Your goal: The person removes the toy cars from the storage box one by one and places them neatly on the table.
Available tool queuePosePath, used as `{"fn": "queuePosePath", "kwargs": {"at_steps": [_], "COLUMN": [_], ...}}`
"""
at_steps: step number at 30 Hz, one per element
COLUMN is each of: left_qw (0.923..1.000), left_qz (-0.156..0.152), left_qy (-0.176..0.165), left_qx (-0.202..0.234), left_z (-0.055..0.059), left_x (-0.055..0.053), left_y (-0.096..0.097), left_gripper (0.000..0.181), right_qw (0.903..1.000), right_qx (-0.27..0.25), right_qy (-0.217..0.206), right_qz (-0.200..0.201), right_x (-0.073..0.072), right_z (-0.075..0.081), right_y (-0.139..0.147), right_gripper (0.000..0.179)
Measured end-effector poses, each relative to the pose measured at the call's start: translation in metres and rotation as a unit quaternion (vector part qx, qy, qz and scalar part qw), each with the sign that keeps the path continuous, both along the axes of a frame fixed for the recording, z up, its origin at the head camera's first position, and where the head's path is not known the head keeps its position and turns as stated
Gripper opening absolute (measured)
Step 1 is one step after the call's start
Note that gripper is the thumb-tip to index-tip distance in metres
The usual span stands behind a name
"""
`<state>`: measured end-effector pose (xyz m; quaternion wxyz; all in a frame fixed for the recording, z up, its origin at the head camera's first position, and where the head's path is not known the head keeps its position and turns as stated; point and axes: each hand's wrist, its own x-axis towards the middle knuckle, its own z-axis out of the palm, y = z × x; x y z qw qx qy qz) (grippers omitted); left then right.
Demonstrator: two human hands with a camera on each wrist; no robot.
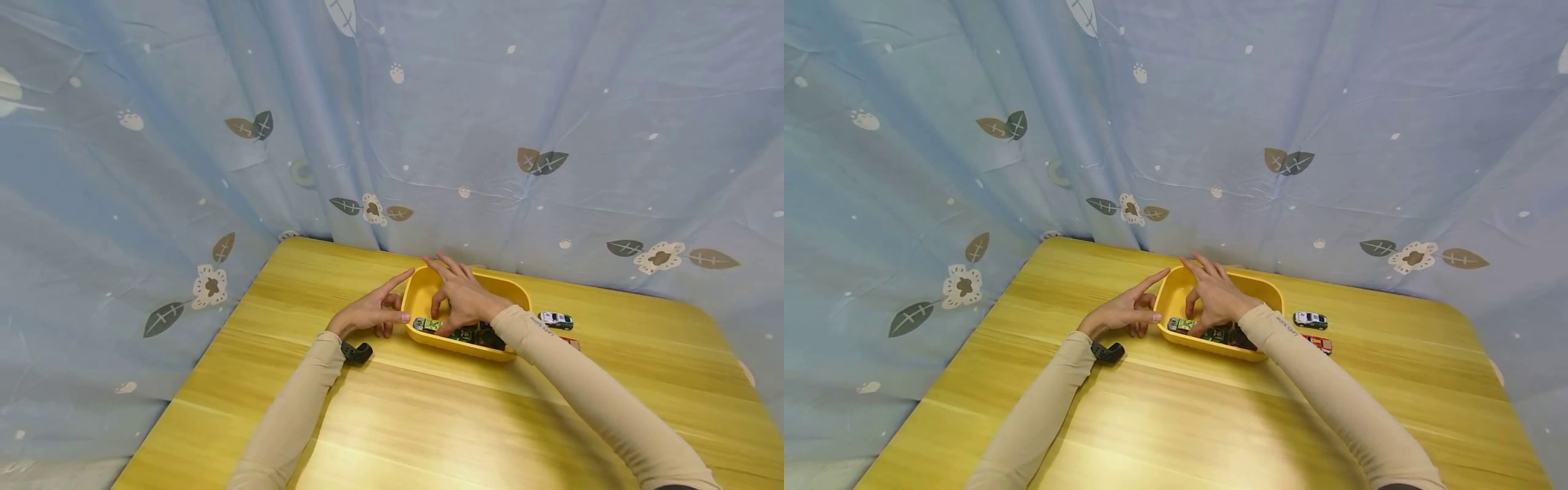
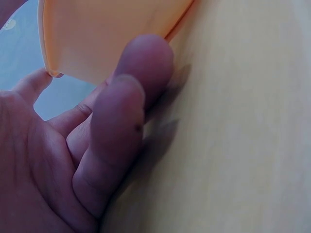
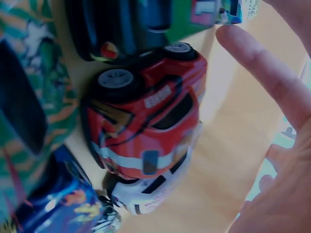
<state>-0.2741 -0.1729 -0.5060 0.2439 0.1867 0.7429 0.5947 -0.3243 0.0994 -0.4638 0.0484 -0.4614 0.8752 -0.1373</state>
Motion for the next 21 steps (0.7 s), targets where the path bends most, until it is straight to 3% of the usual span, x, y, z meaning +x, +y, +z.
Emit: {"fn": "queuePosePath", "kwargs": {"at_steps": [9,21], "left_qw": [1.0,1.0], "left_qz": [0.002,-0.004], "left_qy": [0.001,0.002], "left_qx": [-0.007,-0.007], "left_z": [0.0023,0.0017], "left_x": [0.0011,0.0006], "left_y": [0.0,0.0005], "left_gripper": [0.093,0.093], "right_qw": [0.9995,0.9992], "right_qx": [-0.014,-0.03], "right_qy": [0.019,0.003], "right_qz": [0.023,0.027], "right_x": [0.0009,0.0035], "right_z": [-0.0048,-0.0016], "right_y": [-0.0018,-0.0022], "right_gripper": [0.022,0.022]}}
